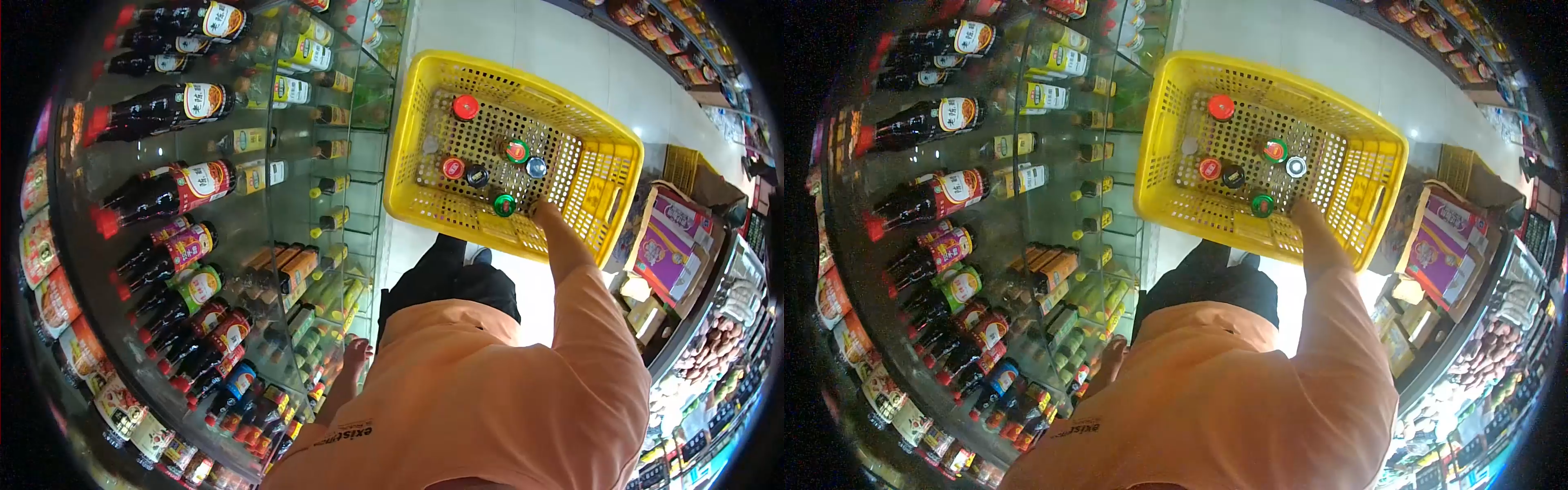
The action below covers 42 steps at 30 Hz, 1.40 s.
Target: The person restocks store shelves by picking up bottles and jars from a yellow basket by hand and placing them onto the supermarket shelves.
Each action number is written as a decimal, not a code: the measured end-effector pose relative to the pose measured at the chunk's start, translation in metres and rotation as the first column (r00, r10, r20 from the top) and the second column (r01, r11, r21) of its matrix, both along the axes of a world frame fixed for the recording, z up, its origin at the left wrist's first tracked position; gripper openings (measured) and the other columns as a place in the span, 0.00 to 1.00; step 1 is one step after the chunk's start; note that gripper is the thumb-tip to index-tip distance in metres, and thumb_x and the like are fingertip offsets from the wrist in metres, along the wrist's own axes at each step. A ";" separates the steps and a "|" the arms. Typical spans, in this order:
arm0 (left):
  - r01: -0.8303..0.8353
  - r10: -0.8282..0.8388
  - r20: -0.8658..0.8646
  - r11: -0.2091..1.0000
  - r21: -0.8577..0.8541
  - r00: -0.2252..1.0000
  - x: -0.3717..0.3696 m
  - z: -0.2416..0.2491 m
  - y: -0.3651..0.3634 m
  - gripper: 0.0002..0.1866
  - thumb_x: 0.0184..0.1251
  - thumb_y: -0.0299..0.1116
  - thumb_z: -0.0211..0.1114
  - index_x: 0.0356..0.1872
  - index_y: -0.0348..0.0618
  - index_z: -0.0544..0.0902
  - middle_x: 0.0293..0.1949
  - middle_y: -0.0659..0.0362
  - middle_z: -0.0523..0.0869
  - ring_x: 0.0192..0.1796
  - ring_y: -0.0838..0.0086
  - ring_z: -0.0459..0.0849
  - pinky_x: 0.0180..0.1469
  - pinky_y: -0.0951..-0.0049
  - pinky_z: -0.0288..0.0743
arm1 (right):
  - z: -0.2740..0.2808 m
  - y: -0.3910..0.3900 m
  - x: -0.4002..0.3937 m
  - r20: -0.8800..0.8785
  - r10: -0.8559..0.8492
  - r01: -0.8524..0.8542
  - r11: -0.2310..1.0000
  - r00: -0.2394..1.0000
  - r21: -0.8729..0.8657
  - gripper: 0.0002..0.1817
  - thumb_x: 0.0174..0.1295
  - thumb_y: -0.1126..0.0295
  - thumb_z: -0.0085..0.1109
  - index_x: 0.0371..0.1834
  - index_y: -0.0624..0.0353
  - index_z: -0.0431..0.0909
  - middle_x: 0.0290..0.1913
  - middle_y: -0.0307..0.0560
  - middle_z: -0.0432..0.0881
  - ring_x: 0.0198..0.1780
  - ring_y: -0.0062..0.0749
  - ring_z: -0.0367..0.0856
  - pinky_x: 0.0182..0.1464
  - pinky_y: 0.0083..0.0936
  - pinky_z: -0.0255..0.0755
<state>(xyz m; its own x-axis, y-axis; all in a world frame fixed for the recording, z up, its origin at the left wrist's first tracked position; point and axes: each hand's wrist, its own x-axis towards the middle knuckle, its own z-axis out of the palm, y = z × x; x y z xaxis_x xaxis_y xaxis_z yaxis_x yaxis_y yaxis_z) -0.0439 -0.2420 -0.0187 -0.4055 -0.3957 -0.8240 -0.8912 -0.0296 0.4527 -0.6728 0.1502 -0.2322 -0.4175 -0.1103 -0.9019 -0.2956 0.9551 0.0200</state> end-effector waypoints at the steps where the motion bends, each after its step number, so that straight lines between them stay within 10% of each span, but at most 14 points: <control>1: -0.314 0.299 0.170 0.946 0.074 0.939 -0.022 0.002 0.003 0.13 0.76 0.39 0.60 0.51 0.42 0.81 0.36 0.55 0.89 0.34 0.71 0.88 0.34 0.72 0.80 | 0.005 0.001 0.002 -0.050 -0.048 0.048 0.999 0.998 -0.006 0.41 0.60 0.42 0.65 0.72 0.52 0.64 0.57 0.68 0.82 0.58 0.59 0.83 0.58 0.46 0.79; 6: -0.318 0.333 -0.121 0.939 0.131 0.935 -0.084 -0.017 -0.015 0.11 0.74 0.34 0.63 0.51 0.40 0.80 0.41 0.56 0.88 0.41 0.72 0.87 0.42 0.71 0.81 | 0.078 -0.016 -0.033 -0.157 -0.237 0.211 0.964 0.959 -0.163 0.38 0.55 0.42 0.68 0.65 0.52 0.74 0.55 0.65 0.84 0.58 0.58 0.83 0.59 0.46 0.78; 8: -0.175 0.176 -0.051 0.984 0.033 0.983 -0.152 0.003 -0.018 0.11 0.74 0.31 0.64 0.52 0.39 0.80 0.43 0.55 0.87 0.44 0.73 0.86 0.45 0.71 0.82 | 0.197 -0.048 -0.057 -0.024 -0.415 0.372 0.838 0.910 -0.399 0.35 0.52 0.52 0.70 0.62 0.57 0.76 0.54 0.65 0.85 0.57 0.56 0.84 0.59 0.43 0.76; 12: -0.203 0.221 -0.352 0.975 0.086 0.910 -0.263 0.042 0.010 0.13 0.73 0.28 0.65 0.55 0.37 0.79 0.44 0.56 0.87 0.47 0.74 0.86 0.50 0.72 0.82 | 0.215 -0.021 -0.076 0.027 -0.349 0.299 0.759 0.937 -0.579 0.33 0.51 0.57 0.69 0.62 0.59 0.77 0.50 0.60 0.86 0.52 0.49 0.86 0.56 0.38 0.77; 14: -0.106 0.143 -0.397 0.988 0.113 0.907 -0.317 0.064 0.029 0.15 0.73 0.27 0.65 0.58 0.37 0.77 0.45 0.54 0.86 0.47 0.74 0.86 0.52 0.72 0.82 | 0.259 -0.036 -0.076 0.338 -0.407 0.519 0.514 0.849 -0.683 0.31 0.52 0.60 0.67 0.60 0.62 0.78 0.48 0.57 0.87 0.49 0.43 0.85 0.55 0.35 0.77; 20: -0.038 0.310 -0.493 0.873 0.486 0.813 -0.441 0.128 0.102 0.32 0.78 0.44 0.59 0.76 0.46 0.60 0.63 0.50 0.78 0.55 0.64 0.85 0.54 0.66 0.82 | 0.319 -0.103 -0.051 0.651 -0.178 0.662 0.381 0.738 -0.645 0.22 0.57 0.65 0.61 0.54 0.65 0.80 0.45 0.43 0.83 0.47 0.27 0.79 0.51 0.26 0.74; 26: -0.189 0.644 -0.406 0.652 0.734 0.648 -0.445 0.134 0.121 0.32 0.77 0.51 0.58 0.73 0.43 0.64 0.55 0.53 0.82 0.49 0.68 0.87 0.44 0.69 0.85 | 0.343 -0.152 -0.024 0.585 0.102 0.510 0.386 0.805 -0.769 0.23 0.69 0.57 0.60 0.59 0.62 0.76 0.45 0.40 0.81 0.45 0.22 0.78 0.45 0.23 0.74; 32: -0.350 0.778 -0.442 0.606 0.714 0.446 -0.396 0.137 0.105 0.31 0.74 0.60 0.54 0.64 0.46 0.69 0.49 0.54 0.83 0.37 0.63 0.84 0.37 0.64 0.77 | 0.251 -0.141 -0.035 0.640 -0.264 0.690 0.349 0.721 -0.634 0.27 0.69 0.51 0.61 0.60 0.61 0.75 0.43 0.48 0.86 0.32 0.35 0.86 0.35 0.27 0.79; 34: -0.389 0.800 -0.424 0.583 0.713 0.424 -0.375 0.133 0.097 0.31 0.74 0.61 0.53 0.65 0.47 0.69 0.52 0.53 0.83 0.40 0.63 0.84 0.38 0.64 0.77 | 0.186 -0.123 -0.040 -0.064 -0.172 0.072 0.682 0.983 -0.728 0.29 0.65 0.53 0.65 0.61 0.63 0.74 0.45 0.54 0.86 0.34 0.42 0.87 0.40 0.35 0.80; 37: -0.441 0.854 -0.381 0.512 0.738 0.354 -0.350 0.135 0.090 0.32 0.75 0.61 0.53 0.66 0.48 0.69 0.54 0.52 0.83 0.45 0.63 0.84 0.39 0.63 0.78 | 0.159 -0.122 -0.037 0.193 -0.097 0.181 0.856 0.976 -0.485 0.42 0.58 0.46 0.70 0.69 0.61 0.68 0.53 0.61 0.84 0.53 0.55 0.84 0.56 0.43 0.78; 42: -0.482 0.870 -0.330 0.480 0.733 0.366 -0.311 0.121 0.078 0.34 0.72 0.64 0.56 0.67 0.48 0.69 0.55 0.52 0.83 0.50 0.63 0.84 0.40 0.63 0.79 | 0.038 -0.115 0.010 0.074 -0.167 0.182 0.919 0.983 -0.349 0.58 0.50 0.38 0.74 0.75 0.67 0.59 0.61 0.69 0.80 0.63 0.56 0.81 0.62 0.43 0.76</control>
<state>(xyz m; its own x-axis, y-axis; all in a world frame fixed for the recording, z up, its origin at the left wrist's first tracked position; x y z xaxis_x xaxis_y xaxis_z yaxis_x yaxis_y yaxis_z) -0.3551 -0.1637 0.1022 -0.6139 -0.4526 -0.6467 0.0487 -0.8394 0.5413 -0.6632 0.0354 -0.1938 -0.4215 -0.3533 -0.8352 -0.1166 0.9345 -0.3364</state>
